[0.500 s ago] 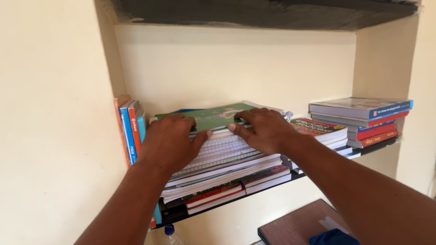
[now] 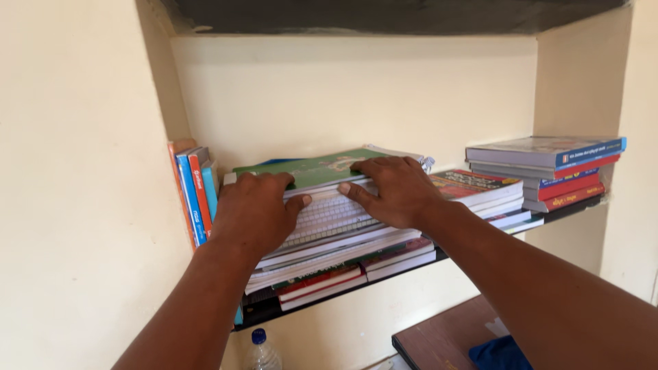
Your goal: The person organizes various items on a table covered with a patterned cloth. They handle a red package, a green book, water bottles, and a set of pens, arranging them in specific locations. The person also wipes a brown folder with a blue cloth.
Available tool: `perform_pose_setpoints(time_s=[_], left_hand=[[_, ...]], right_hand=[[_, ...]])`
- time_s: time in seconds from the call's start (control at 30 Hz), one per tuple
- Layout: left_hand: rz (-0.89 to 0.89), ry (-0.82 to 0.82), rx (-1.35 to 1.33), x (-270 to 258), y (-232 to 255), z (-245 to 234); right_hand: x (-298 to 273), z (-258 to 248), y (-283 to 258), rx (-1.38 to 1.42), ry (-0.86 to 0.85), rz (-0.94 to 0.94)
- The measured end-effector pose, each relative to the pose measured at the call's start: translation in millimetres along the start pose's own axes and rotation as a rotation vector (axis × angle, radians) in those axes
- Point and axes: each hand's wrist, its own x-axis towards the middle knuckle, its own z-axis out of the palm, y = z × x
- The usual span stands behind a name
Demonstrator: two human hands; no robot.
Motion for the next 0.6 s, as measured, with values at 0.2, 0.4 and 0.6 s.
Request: perform_pose_setpoints(time_s=[0.2, 0.4, 0.6], left_hand=[[-0.073, -0.01, 0.027, -1.6, 7.8, -3.7], [0.04, 0.094, -0.02, -2.7, -1.0, 2.7], [-0.011, 0.032, -0.101, 0.0, -6.4, 4.5]], right_hand=[[-8.9, -7.3, -1.6, 0.024, 0.02, 0.03], [-14.1, -8.2, -1.3, 0.008, 0.119, -0.017], [-16.5, -4.7, -2.8, 0.012, 0.224, -0.049]])
